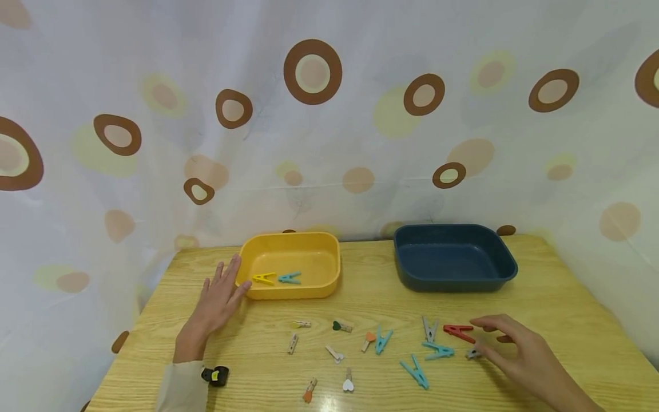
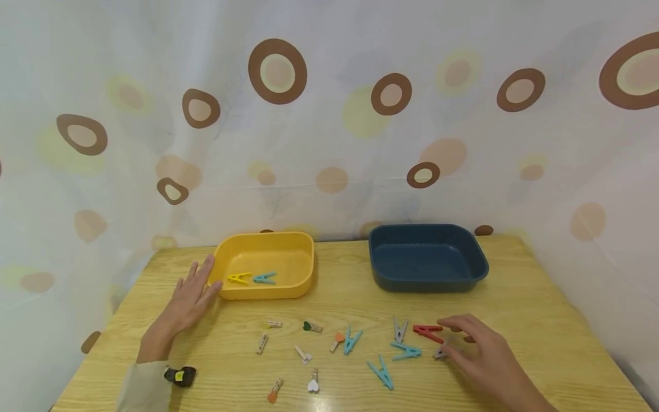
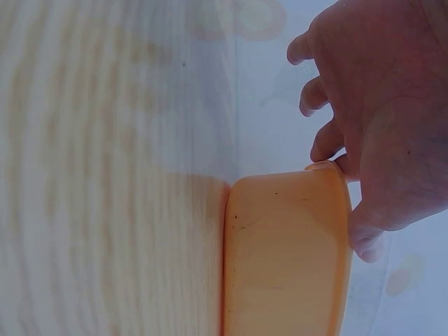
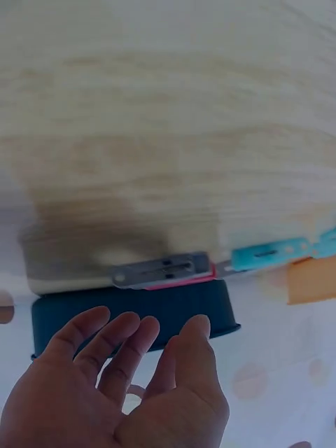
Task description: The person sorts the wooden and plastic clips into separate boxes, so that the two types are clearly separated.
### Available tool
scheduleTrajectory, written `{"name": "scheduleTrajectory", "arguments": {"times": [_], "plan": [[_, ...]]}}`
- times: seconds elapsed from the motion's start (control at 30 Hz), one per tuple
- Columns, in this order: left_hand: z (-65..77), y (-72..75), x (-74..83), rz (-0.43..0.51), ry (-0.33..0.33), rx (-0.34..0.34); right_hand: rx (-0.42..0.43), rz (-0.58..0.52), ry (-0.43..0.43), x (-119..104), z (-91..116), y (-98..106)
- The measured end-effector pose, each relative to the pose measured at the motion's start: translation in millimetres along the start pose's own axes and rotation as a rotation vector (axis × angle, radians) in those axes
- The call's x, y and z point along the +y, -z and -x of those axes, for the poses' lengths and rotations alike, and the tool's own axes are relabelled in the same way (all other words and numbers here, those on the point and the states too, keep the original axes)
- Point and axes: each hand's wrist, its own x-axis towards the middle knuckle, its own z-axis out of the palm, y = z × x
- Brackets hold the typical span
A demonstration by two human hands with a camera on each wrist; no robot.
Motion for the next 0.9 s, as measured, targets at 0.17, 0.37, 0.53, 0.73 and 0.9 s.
{"name": "scheduleTrajectory", "arguments": {"times": [0.17,0.37,0.53,0.73,0.9], "plan": [[0.3,0.6,-1.2,0.001,0.002,0.003,-0.049,0.008,0.027,14.6,3.9,-0.5],[1.4,1.6,-1.8,0.003,0.004,0.008,-0.073,-0.040,0.094,26.6,6.8,-1.4],[1.3,1.2,-1.9,-0.003,0.001,0.012,-0.084,-0.019,0.081,33.1,7.9,-1.8],[0.4,0.3,-1.4,-0.007,-0.002,0.024,-0.127,-0.019,0.006,35.0,10.7,2.4],[0.6,-0.7,-0.8,-0.005,-0.001,0.022,-0.155,-0.035,-0.033,30.5,12.4,8.0]]}}
